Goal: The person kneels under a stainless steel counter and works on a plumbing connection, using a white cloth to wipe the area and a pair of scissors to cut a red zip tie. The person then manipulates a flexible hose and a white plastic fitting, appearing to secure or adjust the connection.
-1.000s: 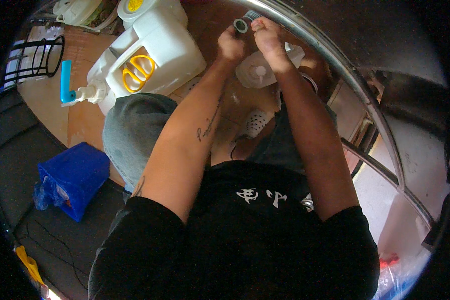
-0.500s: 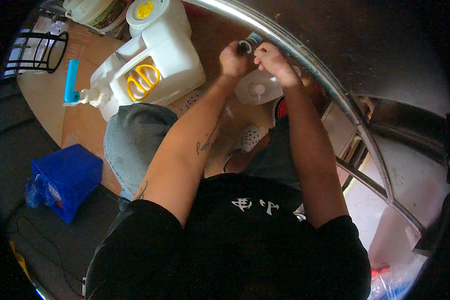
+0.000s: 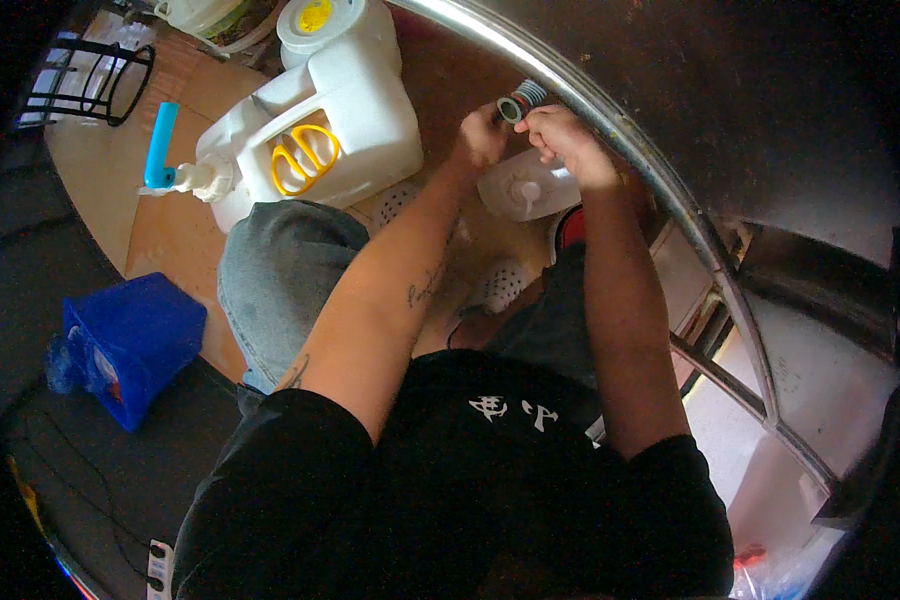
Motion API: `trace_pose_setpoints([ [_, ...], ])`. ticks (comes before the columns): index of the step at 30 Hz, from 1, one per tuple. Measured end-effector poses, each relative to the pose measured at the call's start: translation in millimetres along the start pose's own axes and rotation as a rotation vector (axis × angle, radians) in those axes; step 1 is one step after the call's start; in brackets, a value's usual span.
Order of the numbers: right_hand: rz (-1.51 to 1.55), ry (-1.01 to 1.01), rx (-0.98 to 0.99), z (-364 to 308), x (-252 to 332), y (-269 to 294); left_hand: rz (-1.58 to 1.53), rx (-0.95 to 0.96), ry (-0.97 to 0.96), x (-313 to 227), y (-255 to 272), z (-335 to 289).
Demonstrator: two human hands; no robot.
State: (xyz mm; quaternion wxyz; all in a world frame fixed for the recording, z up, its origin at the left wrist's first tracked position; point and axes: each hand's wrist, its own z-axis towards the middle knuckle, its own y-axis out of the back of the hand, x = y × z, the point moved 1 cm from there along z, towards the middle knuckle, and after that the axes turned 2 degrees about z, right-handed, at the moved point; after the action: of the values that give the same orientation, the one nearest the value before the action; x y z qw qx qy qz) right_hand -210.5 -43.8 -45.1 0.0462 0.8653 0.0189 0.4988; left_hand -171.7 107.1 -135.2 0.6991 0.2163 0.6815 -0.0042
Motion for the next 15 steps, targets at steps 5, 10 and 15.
trace_pose_setpoints([
  [5, 0.262, -0.009, -0.027, -0.9, 0.5, -5.6, -0.113, -0.055, -0.095, -6.4, -4.5, -4.5],
  [10, 0.393, -0.026, -0.113, 5.9, 6.6, -21.5, -0.08, -0.108, 0.087, -15.6, -4.3, 13.2],
  [15, 0.614, -0.009, -0.117, 11.3, 14.2, -29.1, -0.131, -0.146, 0.129, -38.8, 4.8, 14.4],
])
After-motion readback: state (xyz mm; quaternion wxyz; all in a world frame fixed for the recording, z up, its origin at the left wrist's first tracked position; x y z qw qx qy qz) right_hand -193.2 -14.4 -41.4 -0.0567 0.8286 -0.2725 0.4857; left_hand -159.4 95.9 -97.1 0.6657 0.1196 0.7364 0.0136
